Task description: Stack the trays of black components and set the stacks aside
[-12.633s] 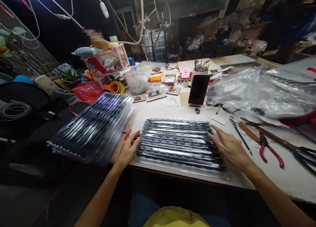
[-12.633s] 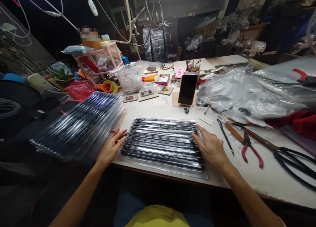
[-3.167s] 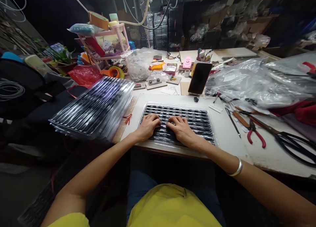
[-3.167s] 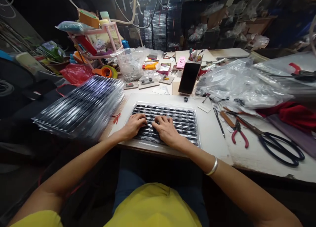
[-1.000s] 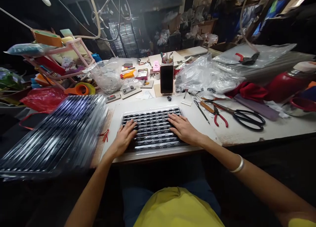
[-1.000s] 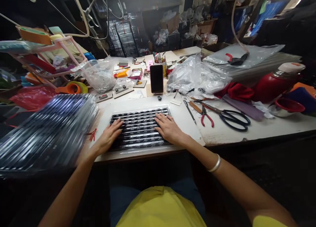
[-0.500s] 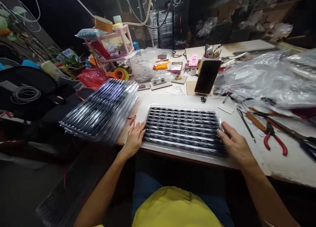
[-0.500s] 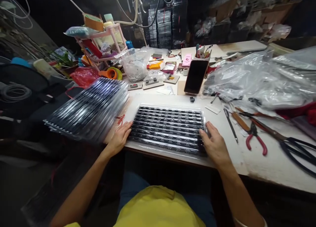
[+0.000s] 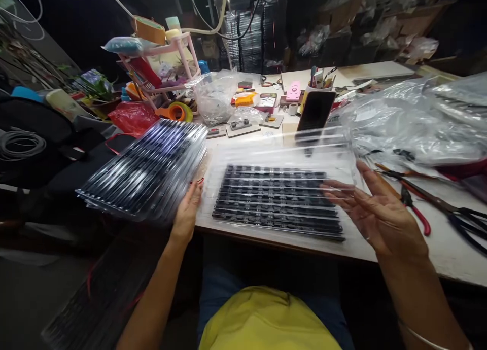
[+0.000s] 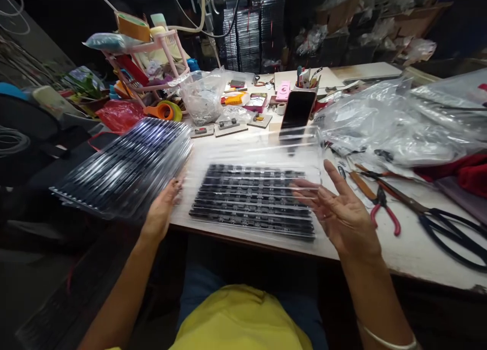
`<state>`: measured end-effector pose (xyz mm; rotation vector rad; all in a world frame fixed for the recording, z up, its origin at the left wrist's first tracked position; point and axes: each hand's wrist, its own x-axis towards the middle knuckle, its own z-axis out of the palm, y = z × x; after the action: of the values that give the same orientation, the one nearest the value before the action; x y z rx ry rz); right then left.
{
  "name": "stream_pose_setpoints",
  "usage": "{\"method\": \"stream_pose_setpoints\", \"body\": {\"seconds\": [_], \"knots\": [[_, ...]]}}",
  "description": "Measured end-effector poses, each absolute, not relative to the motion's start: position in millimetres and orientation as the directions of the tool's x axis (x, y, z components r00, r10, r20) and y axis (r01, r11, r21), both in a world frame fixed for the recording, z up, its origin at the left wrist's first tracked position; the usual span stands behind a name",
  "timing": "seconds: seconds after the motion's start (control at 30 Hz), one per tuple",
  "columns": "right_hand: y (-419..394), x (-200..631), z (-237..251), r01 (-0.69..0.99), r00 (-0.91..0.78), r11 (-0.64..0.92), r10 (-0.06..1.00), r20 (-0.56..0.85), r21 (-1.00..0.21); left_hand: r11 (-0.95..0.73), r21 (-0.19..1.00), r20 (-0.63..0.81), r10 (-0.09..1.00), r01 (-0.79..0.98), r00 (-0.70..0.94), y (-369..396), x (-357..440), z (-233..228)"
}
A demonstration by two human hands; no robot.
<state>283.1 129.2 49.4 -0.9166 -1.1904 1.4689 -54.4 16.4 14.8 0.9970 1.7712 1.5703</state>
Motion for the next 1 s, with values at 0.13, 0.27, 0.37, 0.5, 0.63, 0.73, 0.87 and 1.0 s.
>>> {"method": "stream_pose_setpoints", "body": {"seconds": [0.13,0.27,0.37,0.5,0.63,0.73,0.87,1.0], "knots": [[139.7,280.0,62.6,-0.292,-0.168,0.12,0.97,0.175,-0.949,-0.036,0.989,-0.039,0.876,-0.145,-0.481,-2.7,-46.9,46.0],[142.6,286.1,55.5,-0.276,0.037,0.217,0.976,0.215,-0.936,-0.267,0.955,0.09,0.68,-0.132,-0.728,-9.5,-42.6,63.7],[135.4,293.1,36.5,-0.171,0.106,0.185,0.98,0.169,-0.968,-0.29,0.942,0.074,0.669,-0.168,-0.739,-4.2,-41.9,62.7],[125.2,301.8,9.4,0.043,0.176,0.158,0.971,0.163,-0.986,-0.299,0.938,0.074,0.669,-0.177,-0.74,1.1,-43.4,55.3],[122.6,308.3,-3.4,0.221,0.213,0.148,0.957,0.195,-0.964,-0.283,0.945,0.057,0.64,-0.165,-0.766,-0.5,-46.8,50.2],[120.6,306.0,-0.5,0.371,0.121,0.25,0.942,0.314,-0.894,-0.272,0.95,0.051,0.623,-0.155,-0.781,-2.3,-47.4,48.9],[116.1,285.2,15.2,0.503,-0.208,0.519,0.849,0.486,-0.691,-0.305,0.935,0.046,0.61,-0.181,-0.791,-2.1,-47.3,50.5],[118.8,250.7,28.7,0.509,-0.552,0.744,0.668,0.499,-0.433,-0.356,0.909,0.063,0.627,-0.215,-0.776,-1.5,-46.8,52.2]]}}
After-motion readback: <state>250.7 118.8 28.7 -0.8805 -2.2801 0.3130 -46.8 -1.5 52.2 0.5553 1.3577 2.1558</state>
